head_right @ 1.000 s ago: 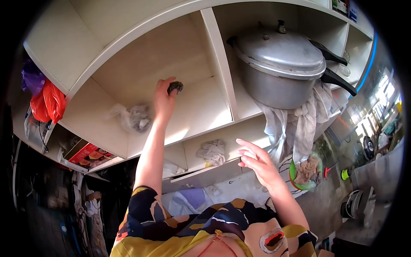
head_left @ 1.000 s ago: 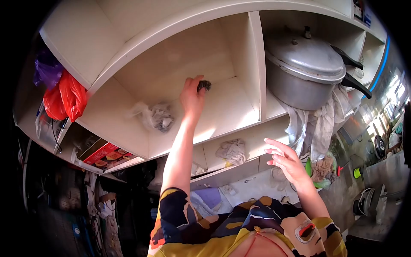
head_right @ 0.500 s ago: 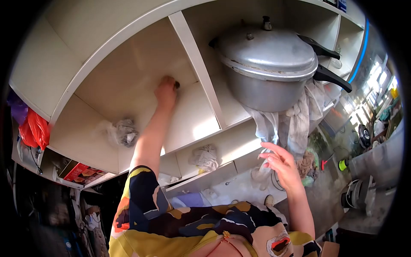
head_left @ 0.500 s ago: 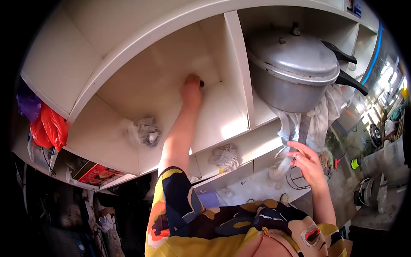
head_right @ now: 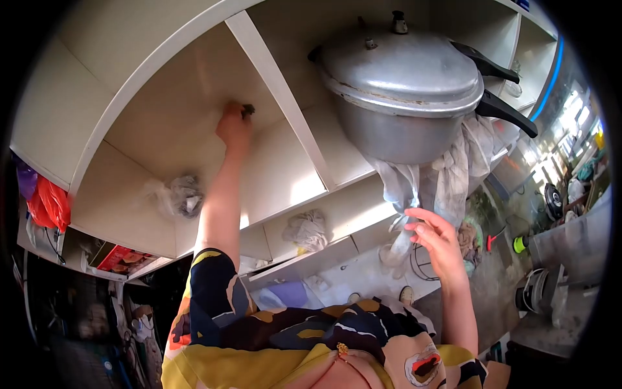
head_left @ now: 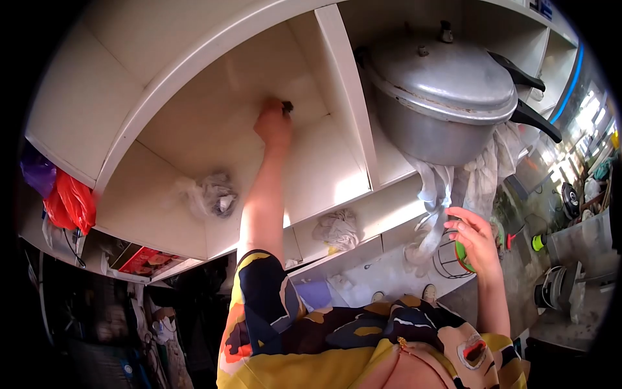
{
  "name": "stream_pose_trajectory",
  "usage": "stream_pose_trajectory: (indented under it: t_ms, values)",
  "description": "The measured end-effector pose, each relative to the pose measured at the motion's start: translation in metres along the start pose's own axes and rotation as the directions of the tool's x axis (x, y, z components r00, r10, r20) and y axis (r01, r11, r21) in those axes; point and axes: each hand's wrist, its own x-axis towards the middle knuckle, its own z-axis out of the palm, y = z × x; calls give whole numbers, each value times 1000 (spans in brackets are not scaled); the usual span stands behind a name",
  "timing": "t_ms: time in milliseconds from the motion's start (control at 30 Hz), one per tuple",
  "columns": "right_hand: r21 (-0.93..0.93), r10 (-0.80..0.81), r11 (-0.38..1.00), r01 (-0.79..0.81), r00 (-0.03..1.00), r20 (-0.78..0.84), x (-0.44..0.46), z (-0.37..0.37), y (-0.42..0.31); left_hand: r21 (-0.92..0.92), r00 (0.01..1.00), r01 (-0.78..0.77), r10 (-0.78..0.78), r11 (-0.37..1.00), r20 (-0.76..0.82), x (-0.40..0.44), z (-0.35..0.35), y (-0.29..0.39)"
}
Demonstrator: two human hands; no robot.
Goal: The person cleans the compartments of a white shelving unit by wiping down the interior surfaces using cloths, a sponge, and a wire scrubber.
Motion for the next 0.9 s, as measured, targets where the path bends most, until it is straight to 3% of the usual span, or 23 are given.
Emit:
stream_pose_trajectory:
  t_ms: [67,100,200,333,400,567,633,667,733,833,900]
  values:
    - [-16,-6,1000,6,1000,12,-1,-1,0,179,969,-246,241,953,48,-23,23,-1]
    - [-52,3,999,-2,1000,19,-1,-3,0,191,955,-297,296,936,33,-21,26,-2]
    - [-53,19,998,-19,1000,-6,-3,-15,3,145,979,-181,192,973,-71,9,7,-5]
    - [-51,27,998,-29,999,-34,0,-18,13,149,984,-138,153,979,-95,7,12,1]
    - [-82,37,996,-38,999,-19,2,-8,7,243,888,-460,440,854,134,-8,34,-4]
    - [-37,11,999,-13,999,-40,-2,-25,14,356,889,-457,411,815,199,1,14,-24]
    - [-17,27,999,-28,999,-47,-8,-39,23,283,991,-102,122,954,-53,2,-39,-21]
    - [-4,45,999,-45,997,-60,-10,-41,29,291,990,-108,128,951,-51,0,-62,-15]
    - [10,76,997,-75,995,-61,-10,-36,42,-201,993,-56,33,978,-117,-17,-108,2]
    - [21,168,985,-173,973,160,-7,-5,59,-539,992,-125,112,833,-58,-95,-157,83]
    - [92,190,969,-228,932,310,-4,12,74,-689,957,-93,255,719,137,-158,-161,126]
